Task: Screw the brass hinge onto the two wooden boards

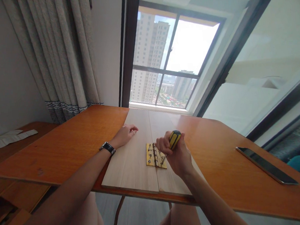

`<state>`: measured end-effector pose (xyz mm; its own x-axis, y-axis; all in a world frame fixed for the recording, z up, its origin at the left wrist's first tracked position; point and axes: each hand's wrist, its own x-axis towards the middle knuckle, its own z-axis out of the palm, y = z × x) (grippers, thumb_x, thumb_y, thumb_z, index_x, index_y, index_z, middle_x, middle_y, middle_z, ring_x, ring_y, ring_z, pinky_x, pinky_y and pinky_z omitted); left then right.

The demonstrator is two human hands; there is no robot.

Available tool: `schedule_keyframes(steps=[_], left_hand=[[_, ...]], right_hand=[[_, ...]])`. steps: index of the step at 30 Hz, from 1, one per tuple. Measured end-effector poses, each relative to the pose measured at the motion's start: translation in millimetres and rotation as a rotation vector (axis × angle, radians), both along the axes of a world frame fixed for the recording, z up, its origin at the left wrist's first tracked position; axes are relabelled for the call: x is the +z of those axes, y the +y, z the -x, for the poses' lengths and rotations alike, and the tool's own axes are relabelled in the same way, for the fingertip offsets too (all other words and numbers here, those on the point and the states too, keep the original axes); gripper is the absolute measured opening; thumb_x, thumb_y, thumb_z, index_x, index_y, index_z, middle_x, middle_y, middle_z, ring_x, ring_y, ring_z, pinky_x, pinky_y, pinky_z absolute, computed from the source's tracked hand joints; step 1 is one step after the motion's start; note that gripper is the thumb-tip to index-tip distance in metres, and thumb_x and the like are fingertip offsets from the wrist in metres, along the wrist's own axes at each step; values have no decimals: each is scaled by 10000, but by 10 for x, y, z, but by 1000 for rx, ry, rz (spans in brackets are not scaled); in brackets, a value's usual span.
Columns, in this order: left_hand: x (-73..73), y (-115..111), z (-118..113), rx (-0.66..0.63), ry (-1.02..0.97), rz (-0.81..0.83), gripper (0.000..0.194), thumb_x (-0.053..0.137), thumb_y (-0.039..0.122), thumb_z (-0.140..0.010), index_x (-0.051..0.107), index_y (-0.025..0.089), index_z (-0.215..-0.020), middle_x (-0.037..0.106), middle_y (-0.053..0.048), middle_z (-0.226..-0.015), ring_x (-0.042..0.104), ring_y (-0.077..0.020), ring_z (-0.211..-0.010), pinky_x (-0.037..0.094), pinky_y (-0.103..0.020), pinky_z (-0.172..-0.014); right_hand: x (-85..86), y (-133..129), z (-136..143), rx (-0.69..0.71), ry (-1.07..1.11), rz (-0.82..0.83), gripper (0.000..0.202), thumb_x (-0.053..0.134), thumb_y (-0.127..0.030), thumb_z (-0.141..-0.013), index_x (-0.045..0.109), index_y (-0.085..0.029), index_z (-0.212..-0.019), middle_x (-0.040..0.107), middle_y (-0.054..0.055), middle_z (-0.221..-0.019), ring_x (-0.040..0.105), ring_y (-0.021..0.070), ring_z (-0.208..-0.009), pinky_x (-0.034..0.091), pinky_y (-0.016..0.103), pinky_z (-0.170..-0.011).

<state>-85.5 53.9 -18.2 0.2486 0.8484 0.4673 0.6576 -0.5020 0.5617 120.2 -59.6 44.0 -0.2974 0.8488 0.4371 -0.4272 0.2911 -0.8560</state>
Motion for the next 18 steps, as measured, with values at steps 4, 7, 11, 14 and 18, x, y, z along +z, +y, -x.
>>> schedule_keyframes(steps=[4,7,11,14,18], left_hand=[[-10,10,-4,-10,11,5,245,510,251,-888,721,159,-972,722,-74,-934,630,-202,-863,499,-329,-839],[-8,5,-7,-11,15,5,240,514,248,-885,723,165,-968,723,-71,-935,626,-206,-880,495,-334,-857],[-3,-4,-7,-14,19,6,232,518,251,-885,723,173,-963,725,-68,-928,621,-212,-886,492,-351,-874],[-5,-2,-4,-18,21,5,232,516,245,-883,721,172,-963,726,-70,-942,621,-216,-905,491,-356,-881],[-6,0,0,-20,26,4,238,511,247,-884,721,171,-965,727,-73,-959,624,-220,-925,488,-363,-895]], right_hand=[[-56,12,-35,-68,6,-54,524,458,-769,-820,516,-252,-764,267,-72,-510,260,150,-510,259,302,-569],[-98,37,-86,-154,-12,-112,440,537,-688,-841,508,-249,-826,362,-65,-558,325,148,-538,286,301,-581],[-112,37,-143,-198,-55,-136,390,580,-599,-872,505,-226,-783,479,-36,-628,428,146,-581,343,309,-611],[-100,14,-140,-143,-48,-126,384,596,-603,-858,543,-225,-813,476,-38,-616,450,150,-576,354,307,-595],[-99,19,-117,-85,-10,-127,378,564,-599,-882,567,-226,-819,418,-55,-573,433,142,-543,357,302,-574]])
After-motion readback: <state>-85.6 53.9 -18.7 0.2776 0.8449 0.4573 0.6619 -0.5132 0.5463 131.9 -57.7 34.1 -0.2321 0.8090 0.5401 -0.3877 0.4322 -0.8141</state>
